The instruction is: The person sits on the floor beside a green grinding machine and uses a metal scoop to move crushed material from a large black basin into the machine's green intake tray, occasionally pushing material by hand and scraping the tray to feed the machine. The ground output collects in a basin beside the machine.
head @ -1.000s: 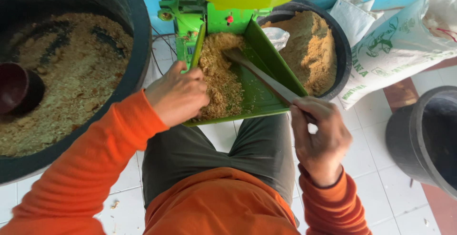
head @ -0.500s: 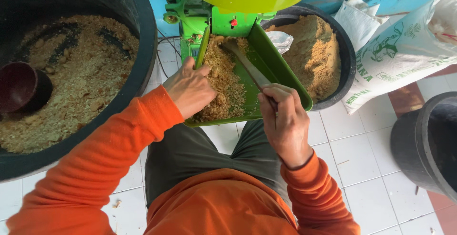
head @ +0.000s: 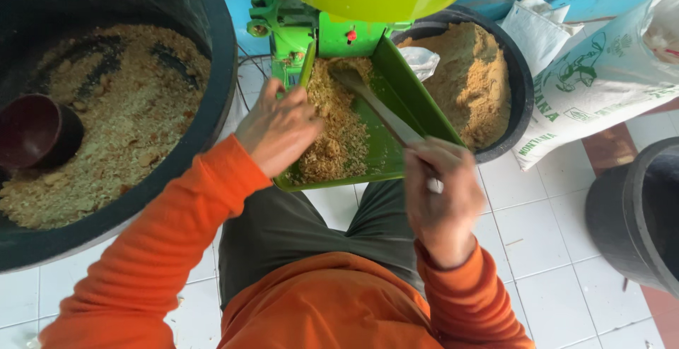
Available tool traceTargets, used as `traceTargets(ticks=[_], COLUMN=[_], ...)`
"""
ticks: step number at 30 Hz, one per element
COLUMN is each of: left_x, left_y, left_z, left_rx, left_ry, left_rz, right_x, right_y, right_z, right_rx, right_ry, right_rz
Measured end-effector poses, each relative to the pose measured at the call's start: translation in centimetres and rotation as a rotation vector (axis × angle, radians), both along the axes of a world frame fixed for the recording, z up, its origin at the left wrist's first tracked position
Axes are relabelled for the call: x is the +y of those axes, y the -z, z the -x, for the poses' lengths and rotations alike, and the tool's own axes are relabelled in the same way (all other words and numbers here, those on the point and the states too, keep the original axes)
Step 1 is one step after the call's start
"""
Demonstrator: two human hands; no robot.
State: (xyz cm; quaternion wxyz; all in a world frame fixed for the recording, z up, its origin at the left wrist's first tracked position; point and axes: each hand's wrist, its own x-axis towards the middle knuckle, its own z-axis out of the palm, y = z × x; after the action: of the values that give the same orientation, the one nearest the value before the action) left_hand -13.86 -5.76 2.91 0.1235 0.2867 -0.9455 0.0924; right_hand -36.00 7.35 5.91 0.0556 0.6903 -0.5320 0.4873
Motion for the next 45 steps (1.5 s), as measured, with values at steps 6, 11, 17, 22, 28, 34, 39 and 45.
traceTargets(ticks=[6, 11, 17, 22, 28, 34, 39, 45], left_x=[-4.2, -5.5, -6.1, -5.6, -4.4, -3.6, -2.8, -2.1], left_y=[0.2, 1.1, 2.0, 2.0, 0.9, 0.3, 0.6, 0.0], left_z=[2.3, 4.5, 4.8, 3.3, 2.5, 2.7, 2.4, 1.8], left_rx=[-0.014, -0.169, -0.045, 0.247, 0.351, 0.440, 0.436, 0.539], left_ry=[0.028, 0.063, 0.039, 0.116, 0.072, 0.101, 0.068, 0.133], left_rz=[-0.005, 0.037, -0.057, -0.120, -0.251, -0.288, -0.351, -0.238], right_x=[-0.1, 3.8, 5.3, 1.6, -0.3, 0.8, 0.8, 0.8], right_y=[0.4, -1.1, -3.1, 0.2, 1.8, -0.5, -0.3, -0.3], right_z=[1.9, 4.6, 5.0, 4.3, 3.0, 1.8, 1.1, 1.5], right_rx=[-0.030, 0.017, -0.004, -0.012, -0.047, 0.018, -0.012, -0.069], right_ry=[0.020, 0.127, 0.157, 0.021, 0.043, 0.068, -0.001, 0.067], right_rz=[-0.025, -0.042, -0.086, -0.076, -0.002, 0.013, -0.018, 0.036])
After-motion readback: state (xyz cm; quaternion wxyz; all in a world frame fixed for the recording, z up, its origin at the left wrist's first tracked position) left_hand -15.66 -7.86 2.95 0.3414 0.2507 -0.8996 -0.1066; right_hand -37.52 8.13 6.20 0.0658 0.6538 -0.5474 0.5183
